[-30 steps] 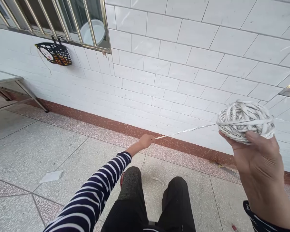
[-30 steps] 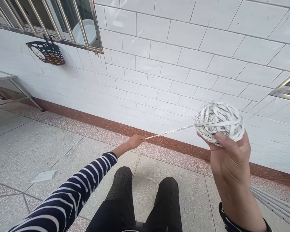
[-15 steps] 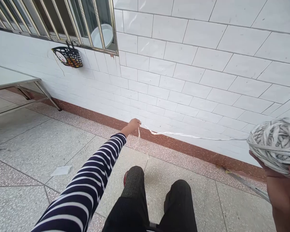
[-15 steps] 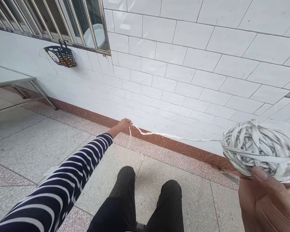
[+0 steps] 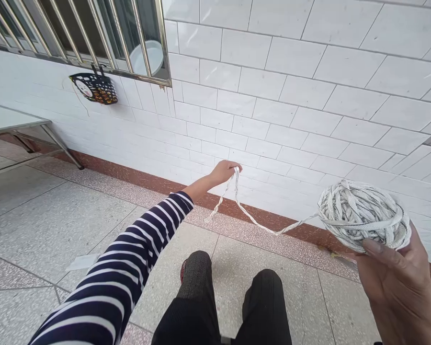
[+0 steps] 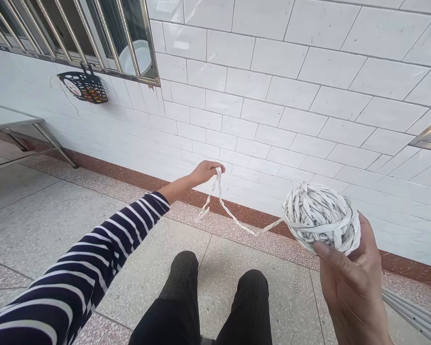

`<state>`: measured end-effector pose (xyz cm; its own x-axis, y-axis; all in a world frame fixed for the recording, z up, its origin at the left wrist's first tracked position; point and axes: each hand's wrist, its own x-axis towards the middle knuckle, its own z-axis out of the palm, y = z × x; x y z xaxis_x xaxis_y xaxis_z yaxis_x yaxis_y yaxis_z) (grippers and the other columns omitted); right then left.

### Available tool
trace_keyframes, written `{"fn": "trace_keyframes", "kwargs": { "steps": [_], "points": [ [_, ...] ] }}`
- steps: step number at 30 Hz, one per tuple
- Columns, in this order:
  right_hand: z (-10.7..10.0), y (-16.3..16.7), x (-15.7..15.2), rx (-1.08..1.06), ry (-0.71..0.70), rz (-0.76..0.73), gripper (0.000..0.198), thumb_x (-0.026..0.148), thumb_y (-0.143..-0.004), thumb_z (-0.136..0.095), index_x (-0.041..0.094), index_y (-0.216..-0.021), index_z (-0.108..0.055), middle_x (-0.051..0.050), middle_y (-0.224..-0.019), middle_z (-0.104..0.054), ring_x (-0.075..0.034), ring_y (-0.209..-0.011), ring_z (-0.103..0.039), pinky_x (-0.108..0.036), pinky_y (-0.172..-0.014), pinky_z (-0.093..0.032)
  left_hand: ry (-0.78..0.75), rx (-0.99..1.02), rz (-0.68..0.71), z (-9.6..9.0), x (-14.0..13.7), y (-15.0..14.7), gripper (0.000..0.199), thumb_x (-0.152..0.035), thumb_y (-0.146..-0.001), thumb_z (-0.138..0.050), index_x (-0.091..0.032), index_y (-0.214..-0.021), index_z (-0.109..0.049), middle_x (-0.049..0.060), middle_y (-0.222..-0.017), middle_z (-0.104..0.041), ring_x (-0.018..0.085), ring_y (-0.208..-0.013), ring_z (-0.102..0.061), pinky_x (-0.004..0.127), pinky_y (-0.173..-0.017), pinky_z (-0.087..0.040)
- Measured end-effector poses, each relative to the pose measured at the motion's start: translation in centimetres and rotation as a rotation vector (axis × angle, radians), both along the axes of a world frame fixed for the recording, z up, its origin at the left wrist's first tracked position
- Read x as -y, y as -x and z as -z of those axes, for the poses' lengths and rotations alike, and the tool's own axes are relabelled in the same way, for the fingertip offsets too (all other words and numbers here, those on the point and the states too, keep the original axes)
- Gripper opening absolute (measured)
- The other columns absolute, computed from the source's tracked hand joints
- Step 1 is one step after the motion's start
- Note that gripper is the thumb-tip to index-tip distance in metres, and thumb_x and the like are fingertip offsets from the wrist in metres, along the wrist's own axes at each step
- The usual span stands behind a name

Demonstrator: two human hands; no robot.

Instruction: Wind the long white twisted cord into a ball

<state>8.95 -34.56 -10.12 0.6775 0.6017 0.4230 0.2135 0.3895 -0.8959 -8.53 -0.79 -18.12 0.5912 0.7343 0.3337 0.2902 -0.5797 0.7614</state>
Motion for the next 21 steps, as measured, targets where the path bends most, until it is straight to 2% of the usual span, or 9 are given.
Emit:
{"fn": "trace_keyframes", "kwargs": {
  "steps": [2,4,6,9,11,13,16,18,21],
  "points": [
    [0.5,-0.1,-0.1,-0.111,-0.019,-0.033,0.065,0.018,-0.056,-0.079,0.029,-0.119,-0.065,-0.008,-0.124,-0.064,-0.038,-0.124,-0.055,-0.065,-0.114,-0.028,0.012,0.04,0.014,0.5,-0.2,-0.2,0.029,-0.022,-0.082,-0.047,-0.015,-0.09,-0.074,0.002,-0.092,-0.072,0.018,-0.089,-0.066,0.025,-0.081,-0.051],
    [1.2,-0.2,-0.4,-0.159,-0.027,-0.059,0.068,0.018,-0.055,-0.082,0.028,-0.12,-0.064,-0.008,-0.125,-0.064,-0.038,-0.126,-0.053,-0.065,-0.114,-0.027,0.019,-0.003,0.015,1.8,-0.3,-0.1,0.031,-0.021,-0.084,-0.045,-0.015,-0.095,-0.073,0.003,-0.094,-0.072,0.018,-0.091,-0.066,0.026,-0.083,-0.051],
    [1.9,-0.3,-0.8,-0.178,-0.008,-0.091,0.072,0.021,-0.054,-0.085,0.027,-0.121,-0.063,-0.009,-0.125,-0.063,-0.038,-0.125,-0.053,-0.066,-0.111,-0.03,0.017,-0.173,-0.006,3.8,-0.2,0.2,0.031,-0.018,-0.086,-0.046,-0.016,-0.102,-0.072,0.005,-0.099,-0.073,0.02,-0.097,-0.066,0.028,-0.088,-0.05],
    [2.9,-0.1,-1.5,-0.21,0.077,-0.146,0.076,0.025,-0.05,-0.089,0.027,-0.121,-0.062,-0.01,-0.126,-0.063,-0.039,-0.122,-0.054,-0.063,-0.105,-0.038,0.01,-0.539,-0.028,7.3,0.9,0.8,0.037,-0.011,-0.081,-0.056,-0.018,-0.114,-0.069,0.01,-0.113,-0.071,0.027,-0.11,-0.063,0.033,-0.095,-0.047],
    [3.5,0.2,-1.9,-0.241,0.158,-0.187,0.078,0.027,-0.048,-0.09,0.027,-0.12,-0.061,-0.009,-0.126,-0.063,-0.038,-0.121,-0.055,-0.058,-0.102,-0.042,0.059,-0.65,0.009,9.2,2.7,0.9,0.043,-0.009,-0.08,-0.061,-0.02,-0.122,-0.066,0.012,-0.121,-0.068,0.029,-0.117,-0.06,0.035,-0.098,-0.046],
    [4.3,0.6,-2.5,-0.276,0.24,-0.232,0.078,0.028,-0.047,-0.091,0.027,-0.119,-0.062,-0.008,-0.126,-0.064,-0.037,-0.121,-0.054,-0.054,-0.101,-0.043,0.197,-0.551,0.108,10.3,5.3,0.5,0.043,-0.016,-0.085,-0.061,-0.023,-0.127,-0.063,0.01,-0.126,-0.066,0.027,-0.119,-0.06,0.034,-0.099,-0.046],
    [5.7,1.1,-3.6,-0.302,0.352,-0.314,0.078,0.028,-0.046,-0.092,0.028,-0.119,-0.062,-0.007,-0.126,-0.063,-0.036,-0.122,-0.053,-0.047,-0.097,-0.045,0.456,-0.137,0.355,10.8,10.2,-0.9,0.046,-0.028,-0.091,-0.059,-0.024,-0.136,-0.056,0.008,-0.131,-0.064,0.023,-0.122,-0.058,0.035,-0.103,-0.045],
    [6.7,1.5,-4.3,-0.305,0.416,-0.369,0.079,0.029,-0.048,-0.091,0.029,-0.121,-0.061,-0.006,-0.129,-0.062,-0.035,-0.121,-0.054,-0.044,-0.092,-0.048,0.563,0.091,0.494,10.8,13.2,-2.1,0.054,-0.033,-0.088,-0.064,-0.023,-0.14,-0.053,0.008,-0.135,-0.061,0.026,-0.127,-0.055,0.04,-0.106,-0.044],
    [7.8,2.1,-5.1,-0.322,0.458,-0.414,0.08,0.029,-0.049,-0.091,0.028,-0.122,-0.06,-0.006,-0.129,-0.062,-0.035,-0.118,-0.055,-0.041,-0.087,-0.049,0.589,0.281,0.479,11.1,16.2,-3.6,0.066,-0.036,-0.078,-0.076,-0.02,-0.138,-0.056,0.011,-0.138,-0.059,0.03,-0.128,-0.053,0.046,-0.109,-0.041]
  ]
}}
